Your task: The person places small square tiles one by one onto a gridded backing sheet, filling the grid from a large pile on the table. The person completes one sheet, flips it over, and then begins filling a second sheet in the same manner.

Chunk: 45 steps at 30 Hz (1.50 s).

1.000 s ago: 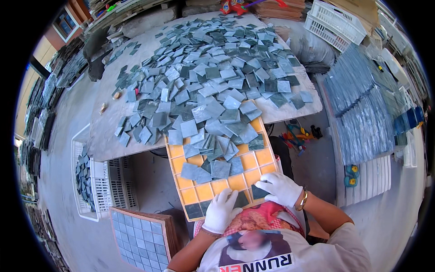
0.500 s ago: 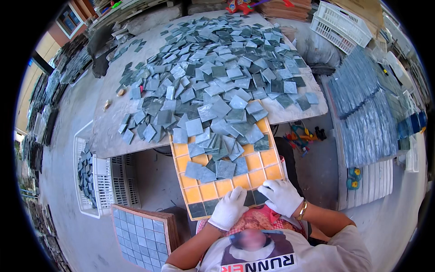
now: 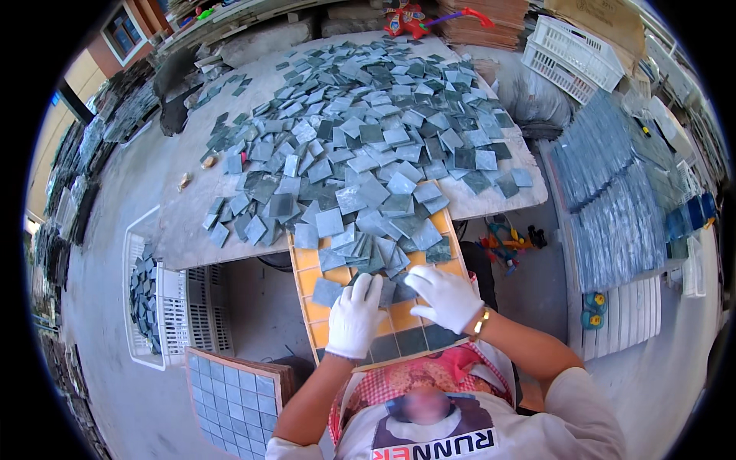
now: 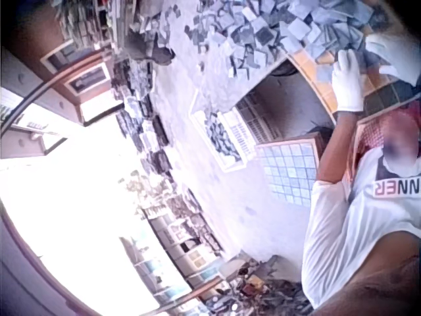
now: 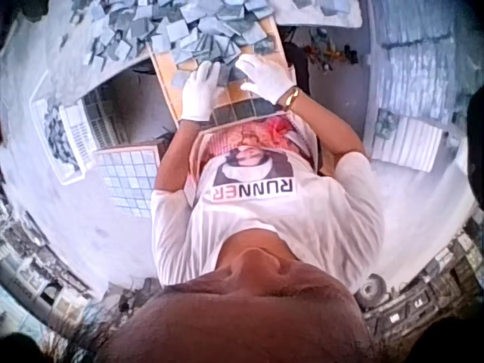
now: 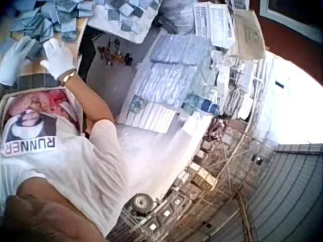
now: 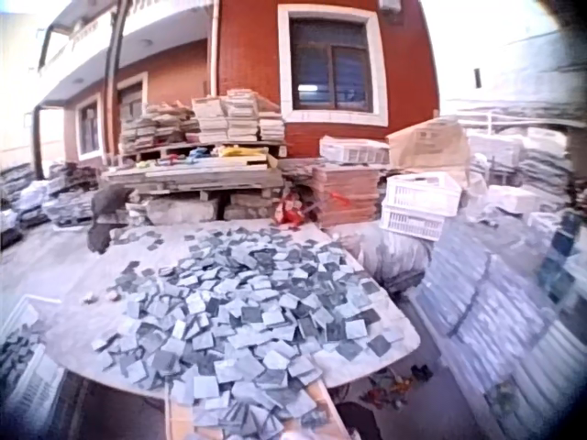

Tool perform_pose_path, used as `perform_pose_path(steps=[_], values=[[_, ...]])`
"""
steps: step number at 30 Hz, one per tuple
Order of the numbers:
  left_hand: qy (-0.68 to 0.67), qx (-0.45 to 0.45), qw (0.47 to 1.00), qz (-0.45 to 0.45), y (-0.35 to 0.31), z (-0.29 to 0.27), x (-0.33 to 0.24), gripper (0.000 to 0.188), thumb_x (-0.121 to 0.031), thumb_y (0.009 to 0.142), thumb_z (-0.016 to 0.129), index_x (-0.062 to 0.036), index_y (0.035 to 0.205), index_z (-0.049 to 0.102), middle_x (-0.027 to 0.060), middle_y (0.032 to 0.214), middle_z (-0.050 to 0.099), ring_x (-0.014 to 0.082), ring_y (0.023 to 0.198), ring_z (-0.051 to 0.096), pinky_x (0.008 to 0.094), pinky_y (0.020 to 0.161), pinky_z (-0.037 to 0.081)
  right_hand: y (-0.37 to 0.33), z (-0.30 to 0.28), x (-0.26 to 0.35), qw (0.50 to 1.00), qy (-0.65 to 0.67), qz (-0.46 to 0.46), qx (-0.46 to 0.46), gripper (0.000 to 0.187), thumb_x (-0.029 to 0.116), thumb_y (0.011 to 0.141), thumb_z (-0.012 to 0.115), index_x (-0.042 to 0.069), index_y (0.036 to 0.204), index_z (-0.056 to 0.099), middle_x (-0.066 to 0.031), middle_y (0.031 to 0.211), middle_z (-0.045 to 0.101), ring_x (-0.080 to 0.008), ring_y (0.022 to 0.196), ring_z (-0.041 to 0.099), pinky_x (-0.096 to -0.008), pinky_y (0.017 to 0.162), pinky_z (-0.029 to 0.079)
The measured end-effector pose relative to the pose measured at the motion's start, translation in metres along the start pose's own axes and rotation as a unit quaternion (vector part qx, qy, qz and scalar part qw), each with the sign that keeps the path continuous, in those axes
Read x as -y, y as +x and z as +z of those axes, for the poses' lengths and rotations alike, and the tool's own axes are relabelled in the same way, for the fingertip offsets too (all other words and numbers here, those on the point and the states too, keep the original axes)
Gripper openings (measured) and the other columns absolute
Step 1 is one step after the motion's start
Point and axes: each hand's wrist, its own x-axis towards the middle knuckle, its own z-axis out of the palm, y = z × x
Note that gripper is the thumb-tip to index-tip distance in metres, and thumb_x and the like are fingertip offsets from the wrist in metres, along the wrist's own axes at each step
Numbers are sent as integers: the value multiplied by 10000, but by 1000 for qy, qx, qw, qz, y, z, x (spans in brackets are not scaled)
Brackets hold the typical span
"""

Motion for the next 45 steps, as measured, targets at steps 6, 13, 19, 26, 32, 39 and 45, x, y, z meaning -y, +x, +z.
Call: perform_pose_path(steps=[6,13,19,26,32,39,45], values=[[-70,44,995,59,13,-10,33,458,-107,677,717,-66,1115,586,93,1045,564,301,942,575,396,794,490,22,22,-25,993,1,-83,83,402,224,736,730,79,1048,523,-103,992,507,-281,895,606,-372,747,507],[-560,60,793,-233,-19,-14,38,320,-151,890,577,42,1146,583,102,1026,625,189,856,610,295,727,490,16,-4,-47,976,199,79,-33,199,206,904,546,64,1009,636,-103,904,673,-268,808,652,-349,703,514],[-788,81,541,-283,-61,-3,37,547,-373,964,485,57,1298,432,137,1110,588,192,906,577,294,800,478,2,-14,-53,951,248,172,64,199,207,900,571,57,997,657,-129,934,683,-294,860,658,-351,747,513],[-820,104,457,-329,-80,3,24,554,-411,944,511,32,1271,459,146,1139,580,171,858,549,290,752,471,-13,-5,-52,975,193,97,52,183,196,892,579,65,987,665,-132,933,673,-313,843,641,-376,752,504],[-902,129,308,-273,-85,8,10,628,-332,863,656,64,1301,440,193,1196,563,187,884,572,289,783,487,-15,-1,-51,989,124,62,49,168,192,885,586,75,981,660,-133,935,658,-307,793,632,-373,735,501],[-892,148,318,-285,-89,15,5,549,-386,953,501,14,1322,431,188,1246,551,205,902,603,309,758,502,-11,-24,-36,979,156,121,46,152,176,874,568,72,953,646,-127,922,666,-311,832,632,-397,756,497],[-683,145,607,-379,-75,22,0,405,-266,954,540,-3,1261,515,132,1130,615,169,769,613,320,715,509,8,-52,-21,949,-23,84,304,206,227,884,535,79,948,663,-119,887,641,-318,847,613,-419,763,479]])
